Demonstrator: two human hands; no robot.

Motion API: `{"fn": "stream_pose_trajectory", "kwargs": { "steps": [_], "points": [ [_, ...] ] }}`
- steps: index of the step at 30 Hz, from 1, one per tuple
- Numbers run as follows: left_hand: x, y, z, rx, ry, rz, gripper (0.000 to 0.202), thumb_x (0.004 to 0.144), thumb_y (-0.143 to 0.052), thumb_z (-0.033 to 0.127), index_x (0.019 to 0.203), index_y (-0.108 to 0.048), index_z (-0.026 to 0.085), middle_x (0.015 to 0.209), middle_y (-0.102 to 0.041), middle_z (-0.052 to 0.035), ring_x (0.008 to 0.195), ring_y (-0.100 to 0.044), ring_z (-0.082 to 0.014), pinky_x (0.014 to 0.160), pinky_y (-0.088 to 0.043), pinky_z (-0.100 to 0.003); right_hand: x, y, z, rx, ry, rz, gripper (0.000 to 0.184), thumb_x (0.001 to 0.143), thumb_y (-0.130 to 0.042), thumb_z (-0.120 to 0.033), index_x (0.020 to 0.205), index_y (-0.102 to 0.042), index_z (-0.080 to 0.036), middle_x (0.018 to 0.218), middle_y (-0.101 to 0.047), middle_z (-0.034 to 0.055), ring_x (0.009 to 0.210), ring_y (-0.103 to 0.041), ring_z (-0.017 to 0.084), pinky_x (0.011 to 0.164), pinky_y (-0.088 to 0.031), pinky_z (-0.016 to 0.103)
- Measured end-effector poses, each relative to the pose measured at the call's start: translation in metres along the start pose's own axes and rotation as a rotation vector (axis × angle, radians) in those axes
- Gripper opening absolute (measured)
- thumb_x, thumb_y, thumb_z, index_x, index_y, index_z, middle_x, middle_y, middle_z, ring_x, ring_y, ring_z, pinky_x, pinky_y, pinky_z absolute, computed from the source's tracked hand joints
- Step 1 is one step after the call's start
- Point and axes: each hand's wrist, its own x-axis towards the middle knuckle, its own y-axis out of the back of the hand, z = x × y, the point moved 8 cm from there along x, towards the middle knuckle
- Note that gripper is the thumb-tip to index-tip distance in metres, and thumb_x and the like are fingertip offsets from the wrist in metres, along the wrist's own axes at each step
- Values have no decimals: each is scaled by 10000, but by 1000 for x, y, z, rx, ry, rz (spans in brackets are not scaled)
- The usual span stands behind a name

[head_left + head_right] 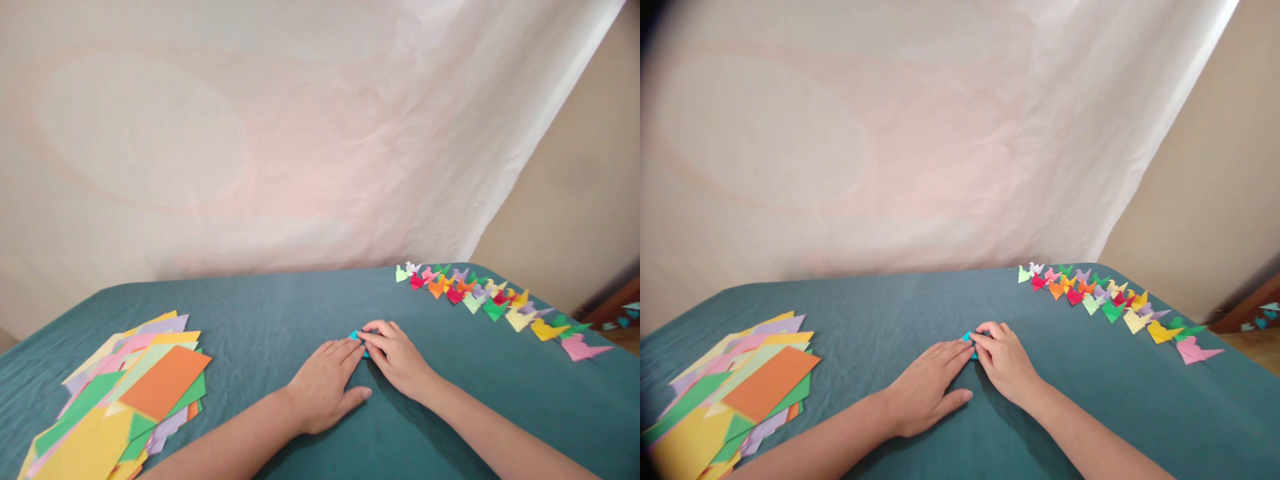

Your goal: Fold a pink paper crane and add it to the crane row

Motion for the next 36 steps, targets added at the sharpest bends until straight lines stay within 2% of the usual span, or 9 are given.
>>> {"fn": "stream_pose_trajectory", "kwargs": {
  "steps": [9, 24, 29, 33, 36],
  "points": [
    [3, 4, -5, -11, -35, 51, 494, 897, -383, 427, 1312, -367, 160, 1356, -403, -109, 1246, -366, -228, 1051, -276, -385, 0, -1, 1, -4, -13, -16, 333, 878, -426, -182, 1148, -591, -285, 1065, -563, 58, 933, -510, 198, 820, -437, 365],
    [5, 8, -6, 53, -70, 43, 455, 902, -373, 431, 1284, -408, 186, 1310, -459, -85, 1209, -403, -227, 1014, -308, -381, 0, 3, -2, 12, 13, 12, 287, 890, -427, -219, 1111, -608, -255, 1040, -571, 61, 927, -517, 183, 821, -435, 346],
    [6, 9, -6, 70, -66, 50, 438, 903, -372, 421, 1270, -422, 188, 1296, -472, -78, 1200, -412, -225, 1004, -315, -379, -3, 21, -15, -52, 50, 81, 267, 850, -463, -150, 1049, -627, -219, 1081, -563, 69, 1016, -470, 213, 866, -385, 382],
    [7, 9, -7, 68, -58, 62, 413, 904, -378, 402, 1259, -435, 198, 1280, -484, -79, 1177, -434, -228, 995, -322, -384, -11, 23, -29, -82, 124, 18, 273, 824, -463, -80, 969, -647, -221, 939, -613, 42, 962, -481, 202, 858, -361, 375],
    [8, 9, -7, 67, -68, 58, 408, 906, -381, 380, 1263, -432, 188, 1273, -489, -79, 1167, -442, -223, 995, -324, -375, -18, 18, -34, -121, 184, -29, 239, 833, -471, -100, 966, -639, -206, 951, -615, 49, 962, -476, 206, 867, -347, 382]
  ]
}}
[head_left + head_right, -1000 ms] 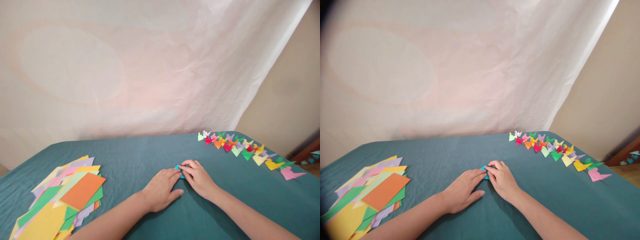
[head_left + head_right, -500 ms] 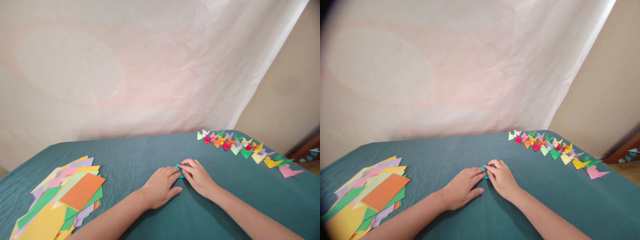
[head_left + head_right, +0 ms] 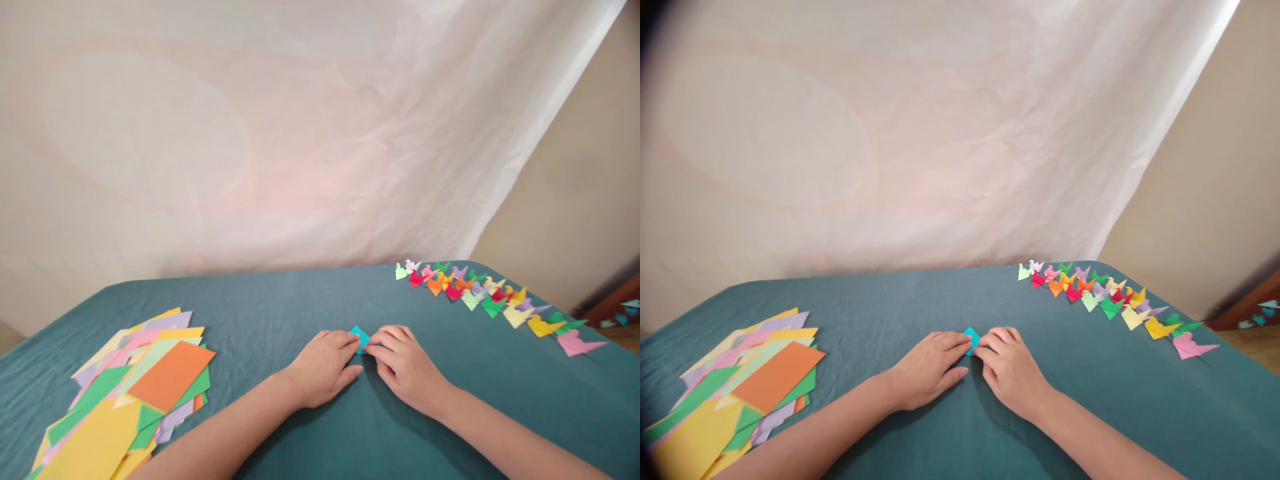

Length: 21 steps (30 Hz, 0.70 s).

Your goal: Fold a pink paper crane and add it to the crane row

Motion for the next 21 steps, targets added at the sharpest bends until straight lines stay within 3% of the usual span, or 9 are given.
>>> {"fn": "stream_pose_trajectory", "kwargs": {
  "steps": [12, 21],
  "points": [
    [0, 1, 3, 33, -30, -27, 456, 901, -382, 425, 1286, -403, 181, 1279, -482, -85, 1176, -431, -222, 993, -309, -361, -4, -12, -6, -137, 54, -161, 316, 846, -485, -133, 1148, -550, -203, 1034, -582, 66, 981, -476, 216, 894, -315, 407],
    [1, -1, 3, 89, -43, -35, 491, 903, -344, 472, 1280, -420, 168, 1286, -482, -90, 1176, -435, -220, 991, -303, -349, -4, -6, -4, -224, 79, -194, 242, 861, -468, -128, 1027, -628, -201, 931, -606, 64, 927, -504, 187, 851, -317, 364]
  ]
}}
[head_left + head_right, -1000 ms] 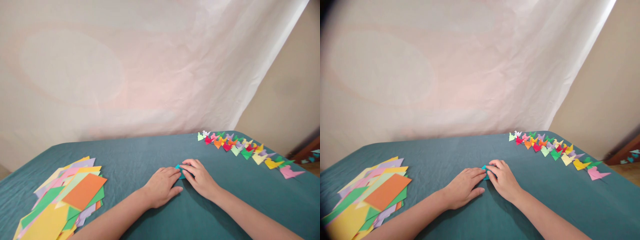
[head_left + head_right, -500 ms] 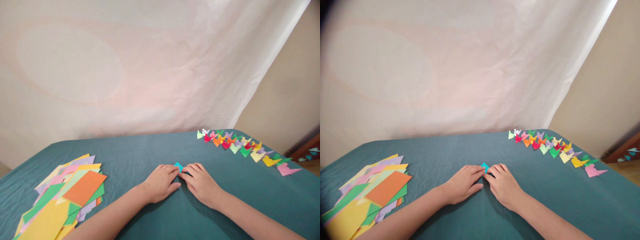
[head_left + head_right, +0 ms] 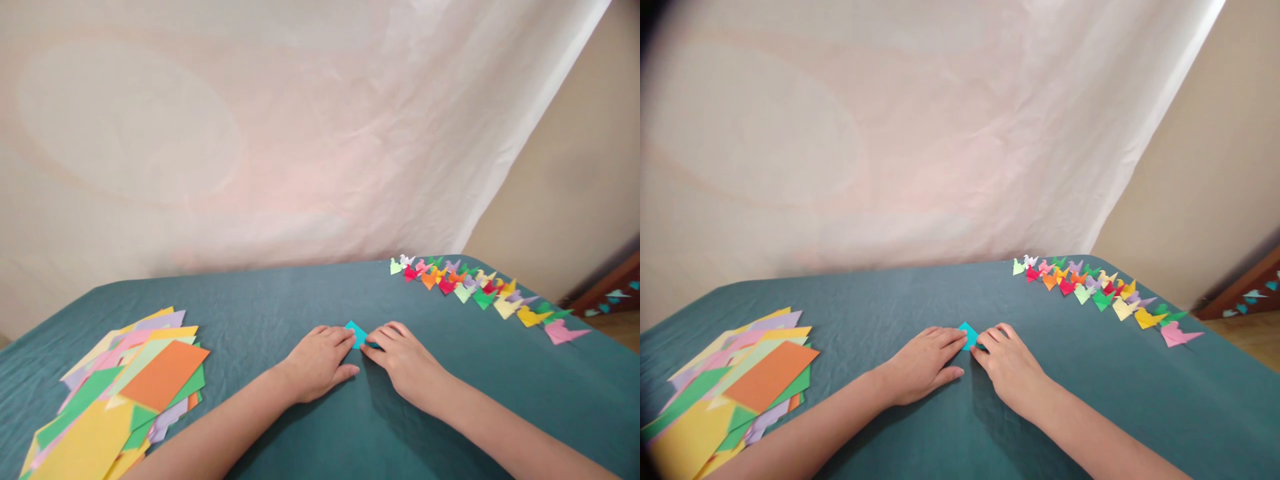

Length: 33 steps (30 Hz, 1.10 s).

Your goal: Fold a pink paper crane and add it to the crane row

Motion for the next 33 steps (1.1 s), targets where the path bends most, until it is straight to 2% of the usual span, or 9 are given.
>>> {"fn": "stream_pose_trajectory", "kwargs": {
  "steps": [5, 11, 16, 18, 20, 23, 27, 33],
  "points": [
    [0, -2, -2, -7, 3, 16, 511, 898, -347, 486, 1292, -411, 167, 1281, -486, -91, 1170, -442, -223, 987, -308, -353, -7, 8, 11, -37, -96, -78, 255, 841, -477, -100, 958, -661, -232, 838, -585, 53, 851, -516, 181, 715, -335, 311],
    [0, 0, -1, 1, 7, 5, 507, 894, -356, 486, 1286, -413, 169, 1289, -480, -89, 1178, -436, -217, 991, -306, -348, -12, 9, 18, -92, -139, -128, 220, 813, -498, -85, 821, -684, -202, 757, -577, 59, 781, -521, 197, 635, -312, 307],
    [1, -1, -1, 12, 4, 5, 506, 894, -357, 489, 1283, -413, 171, 1306, -466, -94, 1187, -429, -225, 993, -303, -356, -14, 11, 30, -13, -168, -165, 302, 785, -466, -17, 814, -685, -223, 834, -605, 43, 819, -533, 183, 677, -332, 304],
    [0, -1, -1, 15, 5, 4, 504, 893, -360, 488, 1282, -413, 171, 1310, -462, -94, 1188, -427, -228, 992, -306, -356, -14, 12, 36, 22, -181, -138, 328, 768, -449, 8, 819, -682, -217, 873, -615, 36, 826, -534, 171, 712, -342, 308],
    [0, -1, -1, 16, 4, 2, 502, 893, -364, 485, 1281, -413, 171, 1310, -464, -93, 1187, -428, -228, 993, -306, -356, -12, 13, 40, 43, -206, -69, 347, 773, -431, 13, 901, -669, -205, 941, -618, 41, 860, -527, 171, 750, -354, 313],
    [0, 1, 0, 14, 5, 5, 497, 891, -372, 482, 1278, -416, 172, 1304, -469, -93, 1187, -429, -225, 991, -310, -357, -7, 11, 30, 110, -149, 15, 338, 809, -423, -22, 998, -640, -200, 1044, -604, 50, 949, -499, 176, 791, -370, 310],
    [0, 0, 0, 13, 3, 5, 500, 889, -381, 478, 1287, -407, 177, 1293, -477, -87, 1187, -428, -221, 993, -308, -358, -5, 2, 10, 150, -73, 38, 298, 859, -441, -95, 1083, -606, -201, 1072, -607, 52, 1001, -474, 189, 830, -377, 327],
    [-1, 0, 0, 4, 2, 5, 490, 889, -377, 479, 1285, -413, 193, 1298, -473, -84, 1196, -421, -224, 995, -305, -360, -6, -4, 4, 151, -51, 61, 302, 865, -453, -117, 1121, -593, -197, 1051, -608, 77, 1006, -476, 200, 841, -390, 346]
  ]
}}
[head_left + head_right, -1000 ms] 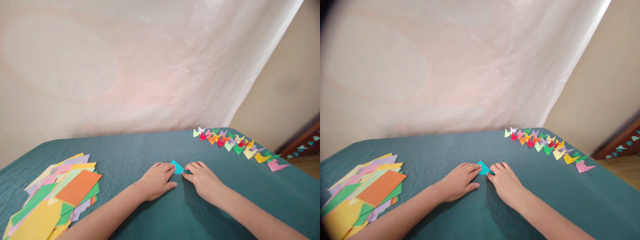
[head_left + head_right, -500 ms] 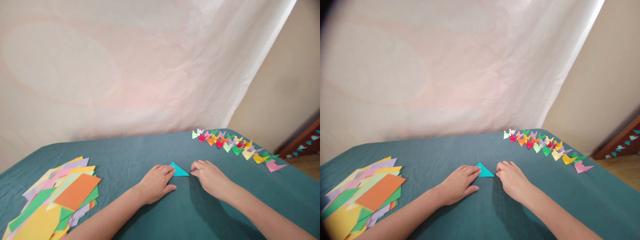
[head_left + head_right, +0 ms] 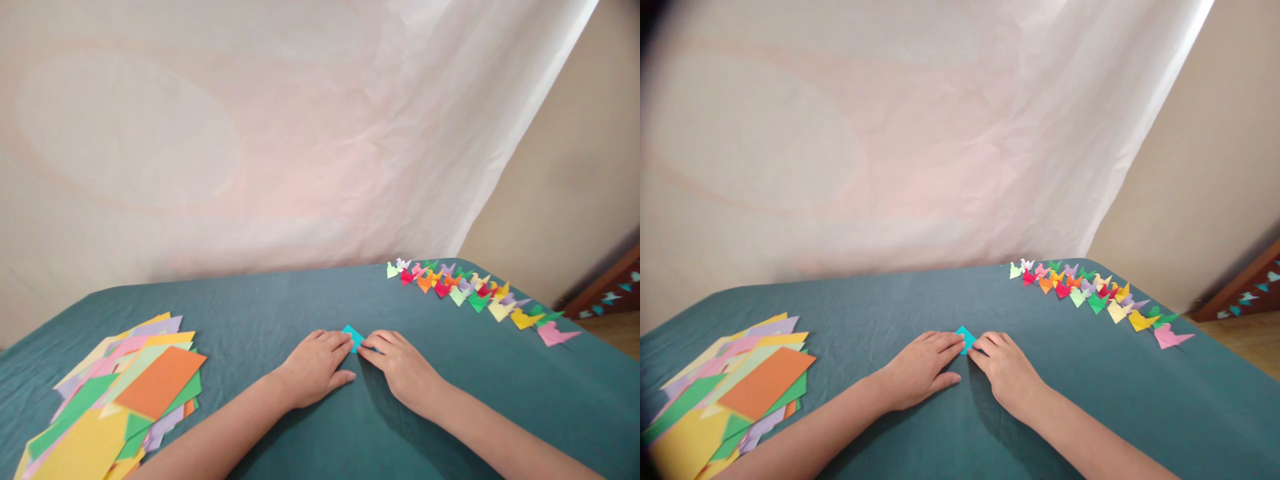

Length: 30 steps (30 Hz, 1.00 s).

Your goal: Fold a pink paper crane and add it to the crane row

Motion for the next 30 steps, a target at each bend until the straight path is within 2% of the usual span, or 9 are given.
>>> {"fn": "stream_pose_trajectory", "kwargs": {
  "steps": [15, 24, 30],
  "points": [
    [-4, 4, 2, -41, -86, -23, 418, 909, -355, 439, 1258, -448, 228, 1353, -415, -84, 1226, -395, -234, 1001, -307, -383, 2, -3, 3, -11, 5, 10, 267, 872, -460, -121, 1079, -616, -184, 987, -606, 75, 972, -485, 188, 815, -399, 333],
    [-4, 11, 1, 5, -76, -26, 375, 918, -351, 419, 1139, -551, 191, 1229, -539, -78, 1109, -504, -210, 965, -340, -352, 2, -4, 2, -22, 7, 5, 259, 879, -452, -123, 1064, -624, -181, 971, -601, 79, 948, -494, 194, 796, -399, 328],
    [-9, 21, -1, 82, -29, -32, 352, 901, -398, 412, 1006, -628, 168, 1151, -584, -88, 1182, -430, -247, 992, -306, -383, 2, -5, 3, -12, 7, -2, 255, 882, -454, -130, 1065, -624, -184, 979, -598, 74, 939, -493, 195, 794, -395, 328]
  ]
}}
